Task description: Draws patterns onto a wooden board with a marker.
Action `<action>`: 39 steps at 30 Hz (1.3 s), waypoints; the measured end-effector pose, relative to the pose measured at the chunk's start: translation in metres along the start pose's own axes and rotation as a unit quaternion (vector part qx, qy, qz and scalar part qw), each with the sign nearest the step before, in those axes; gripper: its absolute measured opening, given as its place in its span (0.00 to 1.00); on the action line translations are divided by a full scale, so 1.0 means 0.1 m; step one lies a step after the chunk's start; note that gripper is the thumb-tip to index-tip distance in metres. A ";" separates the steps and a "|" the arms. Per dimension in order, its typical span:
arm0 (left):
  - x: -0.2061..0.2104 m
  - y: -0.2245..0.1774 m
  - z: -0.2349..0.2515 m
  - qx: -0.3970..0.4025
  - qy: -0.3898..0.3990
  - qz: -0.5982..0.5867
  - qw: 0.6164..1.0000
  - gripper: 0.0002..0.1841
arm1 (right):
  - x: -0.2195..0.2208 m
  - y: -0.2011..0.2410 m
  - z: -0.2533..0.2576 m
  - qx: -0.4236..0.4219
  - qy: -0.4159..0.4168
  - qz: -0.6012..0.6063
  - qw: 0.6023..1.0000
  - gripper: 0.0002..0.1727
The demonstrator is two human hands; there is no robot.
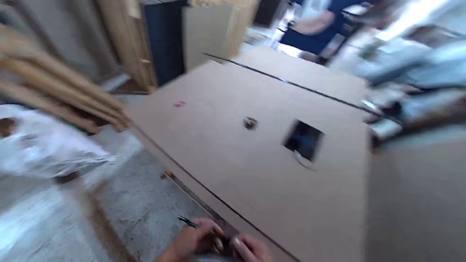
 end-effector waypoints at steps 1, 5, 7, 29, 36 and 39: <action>0.04 -0.02 0.11 -0.003 0.009 0.026 1.000 0.28 | -0.09 -0.15 -0.14 0.021 -0.032 -0.007 0.999 0.20; 0.31 0.10 0.49 -0.030 -0.045 0.105 0.993 0.20 | -0.68 -0.75 -0.63 0.117 -0.148 0.006 0.982 0.23; 0.11 0.50 0.71 -0.007 -0.012 0.095 0.995 0.20 | -1.04 -1.10 -0.81 0.171 -0.218 0.020 0.961 0.22; 0.68 0.76 2.71 -0.111 0.027 0.346 0.931 0.08 | -2.34 -2.43 0.98 0.308 -0.281 -0.435 0.798 0.42; 0.88 0.67 3.07 -0.079 0.113 0.397 0.907 0.03 | -2.37 -2.41 0.98 0.304 -0.293 -0.434 0.796 0.41; 0.90 0.62 3.13 -0.094 0.160 0.411 0.893 0.03 | -2.37 -2.41 0.97 0.299 -0.299 -0.431 0.797 0.41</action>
Point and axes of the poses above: each hand's wrist, its own z-axis towards the middle knuckle, its own x-axis out of the palm, y = z × x, the point moved 1 cm from there along z, towards the middle knuckle, and after that the axes turned 10 degrees about -z, right-handed, at the moved point
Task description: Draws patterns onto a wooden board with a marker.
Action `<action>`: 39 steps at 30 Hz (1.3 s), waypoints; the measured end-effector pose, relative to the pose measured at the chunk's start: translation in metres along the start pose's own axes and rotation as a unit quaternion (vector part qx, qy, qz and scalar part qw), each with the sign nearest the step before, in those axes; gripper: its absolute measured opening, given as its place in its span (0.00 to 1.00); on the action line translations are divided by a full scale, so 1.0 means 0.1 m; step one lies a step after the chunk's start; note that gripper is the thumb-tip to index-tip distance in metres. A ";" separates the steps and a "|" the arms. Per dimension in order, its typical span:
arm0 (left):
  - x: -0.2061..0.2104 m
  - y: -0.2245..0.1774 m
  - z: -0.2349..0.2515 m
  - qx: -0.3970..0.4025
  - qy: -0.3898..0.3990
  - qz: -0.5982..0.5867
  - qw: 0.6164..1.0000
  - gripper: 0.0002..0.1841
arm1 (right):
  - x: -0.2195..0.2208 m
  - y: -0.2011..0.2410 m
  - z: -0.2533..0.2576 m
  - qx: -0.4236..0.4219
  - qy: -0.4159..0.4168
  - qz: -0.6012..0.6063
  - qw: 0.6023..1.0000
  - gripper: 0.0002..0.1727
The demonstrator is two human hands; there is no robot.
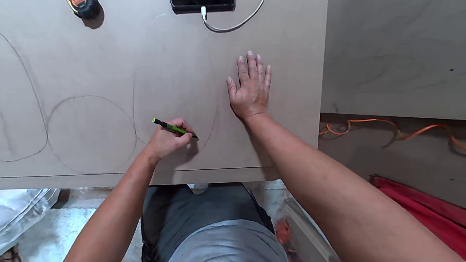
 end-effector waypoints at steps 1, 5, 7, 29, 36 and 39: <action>-0.03 0.01 0.00 0.005 0.018 -0.001 1.000 0.03 | 0.01 0.00 0.00 0.001 -0.004 0.001 1.000 0.41; -0.14 0.14 0.09 0.028 0.082 0.013 0.996 0.04 | 0.02 -0.01 0.01 0.003 -0.011 0.004 1.000 0.40; -0.15 0.15 0.14 0.034 0.098 0.031 0.994 0.04 | 0.01 -0.02 0.01 0.003 -0.009 0.006 1.000 0.40; -0.08 0.12 0.22 0.061 0.120 0.052 0.990 0.05 | 0.00 -0.03 0.02 0.001 -0.013 0.013 1.000 0.40; 0.02 0.09 0.18 0.086 0.034 -0.007 0.996 0.04 | 0.01 -0.02 0.03 0.001 -0.015 0.010 1.000 0.40; -0.03 0.07 0.21 0.072 0.073 0.039 0.994 0.04 | 0.01 -0.02 0.02 0.001 -0.019 0.013 1.000 0.40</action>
Point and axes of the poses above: each hand's wrist, its own z-axis towards the middle knuckle, its own x-axis out of the palm, y = z × x, the point moved 1 cm from there along z, towards the middle knuckle, and after that the axes turned 10 degrees about -z, right-handed, at the moved point
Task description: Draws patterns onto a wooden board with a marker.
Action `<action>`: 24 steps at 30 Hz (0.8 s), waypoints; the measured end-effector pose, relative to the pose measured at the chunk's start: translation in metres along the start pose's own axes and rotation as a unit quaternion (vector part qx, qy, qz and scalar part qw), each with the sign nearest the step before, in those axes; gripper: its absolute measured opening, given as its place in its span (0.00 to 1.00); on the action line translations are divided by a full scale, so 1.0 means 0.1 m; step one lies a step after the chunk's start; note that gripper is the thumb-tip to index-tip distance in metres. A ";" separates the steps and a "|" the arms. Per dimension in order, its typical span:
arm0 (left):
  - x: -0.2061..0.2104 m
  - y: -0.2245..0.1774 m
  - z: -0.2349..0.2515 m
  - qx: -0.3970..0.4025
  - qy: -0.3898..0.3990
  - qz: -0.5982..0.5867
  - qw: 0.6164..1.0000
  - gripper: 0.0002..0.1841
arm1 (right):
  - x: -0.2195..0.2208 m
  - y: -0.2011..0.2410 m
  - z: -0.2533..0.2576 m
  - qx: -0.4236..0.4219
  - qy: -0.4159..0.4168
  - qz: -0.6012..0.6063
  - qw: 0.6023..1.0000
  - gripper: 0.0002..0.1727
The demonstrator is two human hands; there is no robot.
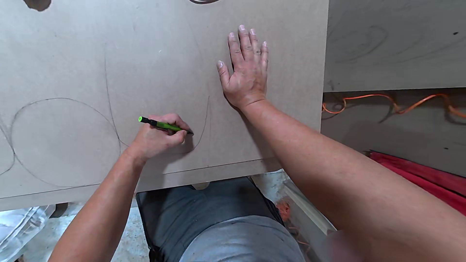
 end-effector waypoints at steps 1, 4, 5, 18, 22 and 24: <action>0.01 -0.01 0.01 -0.001 -0.008 0.009 1.000 0.04 | 0.00 0.00 0.00 0.000 -0.001 0.000 1.000 0.40; 0.10 0.01 0.02 0.020 -0.091 -0.014 0.996 0.04 | 0.01 0.00 0.00 0.000 -0.002 0.001 1.000 0.40; 0.12 0.01 0.02 0.022 -0.105 -0.031 0.994 0.04 | 0.01 0.00 0.01 0.001 -0.002 0.001 1.000 0.40; 0.08 0.00 0.14 0.035 -0.112 -0.057 0.991 0.04 | 0.02 0.00 0.00 0.001 -0.002 0.002 1.000 0.40; 0.05 0.01 0.17 0.029 -0.077 -0.017 0.996 0.04 | 0.04 -0.01 0.00 -0.001 -0.009 0.004 1.000 0.39; 0.08 0.00 0.21 0.039 -0.132 -0.035 0.990 0.04 | 0.04 -0.01 0.00 -0.001 -0.009 0.003 1.000 0.39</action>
Point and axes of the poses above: each hand's wrist, its own z-axis towards the middle knuckle, its own x-axis out of the palm, y = z × x, the point moved 1 cm from there along z, towards the middle knuckle, and after that the axes turned 10 degrees about -z, right-handed, at the moved point
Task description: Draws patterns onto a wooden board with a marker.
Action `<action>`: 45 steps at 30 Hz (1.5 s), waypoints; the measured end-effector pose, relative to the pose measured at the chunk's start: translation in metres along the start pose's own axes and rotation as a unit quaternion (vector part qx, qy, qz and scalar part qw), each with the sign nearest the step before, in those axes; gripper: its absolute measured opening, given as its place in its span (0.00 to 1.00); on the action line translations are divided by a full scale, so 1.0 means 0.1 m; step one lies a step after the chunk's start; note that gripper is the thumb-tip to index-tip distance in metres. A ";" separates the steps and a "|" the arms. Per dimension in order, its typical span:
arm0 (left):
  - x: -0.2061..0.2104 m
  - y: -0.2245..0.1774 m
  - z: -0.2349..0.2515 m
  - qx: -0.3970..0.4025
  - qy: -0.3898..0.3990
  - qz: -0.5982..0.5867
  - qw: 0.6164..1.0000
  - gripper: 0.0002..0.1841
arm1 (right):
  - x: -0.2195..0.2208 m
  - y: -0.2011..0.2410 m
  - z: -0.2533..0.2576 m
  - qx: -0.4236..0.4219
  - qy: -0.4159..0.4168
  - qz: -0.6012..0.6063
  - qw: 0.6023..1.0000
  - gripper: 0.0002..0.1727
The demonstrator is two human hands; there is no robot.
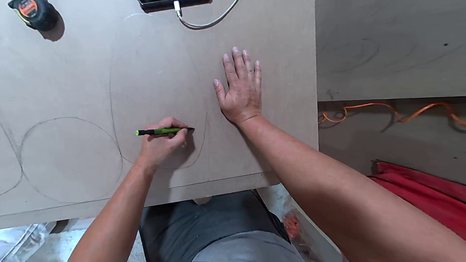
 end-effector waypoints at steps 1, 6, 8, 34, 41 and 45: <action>0.01 0.00 0.02 -0.002 -0.027 -0.009 1.000 0.04 | -0.01 0.00 0.00 0.000 0.001 0.000 1.000 0.39; -0.08 -0.01 0.09 -0.011 0.024 -0.029 0.999 0.04 | -0.02 0.00 0.00 0.001 0.007 -0.003 1.000 0.39; -0.11 0.00 0.12 -0.013 0.062 -0.014 0.998 0.04 | -0.02 0.00 0.00 0.000 0.006 -0.003 1.000 0.40; -0.08 -0.10 0.70 -0.008 -0.253 -0.074 0.965 0.06 | -0.02 0.00 -0.01 -0.001 0.010 -0.004 1.000 0.40; 0.01 -0.08 0.80 0.030 -0.349 -0.096 0.932 0.04 | -0.02 0.00 -0.02 -0.003 0.004 -0.006 1.000 0.40; 0.01 -0.09 0.80 0.021 -0.354 -0.087 0.931 0.04 | -0.02 0.00 -0.02 -0.002 0.002 -0.008 1.000 0.39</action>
Point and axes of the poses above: each hand's wrist, its own z-axis towards the middle knuckle, its own x-axis out of the palm, y = z × x, the point moved 1 cm from there along z, towards the middle knuckle, and after that the axes turned 10 degrees about -z, right-handed, at the moved point
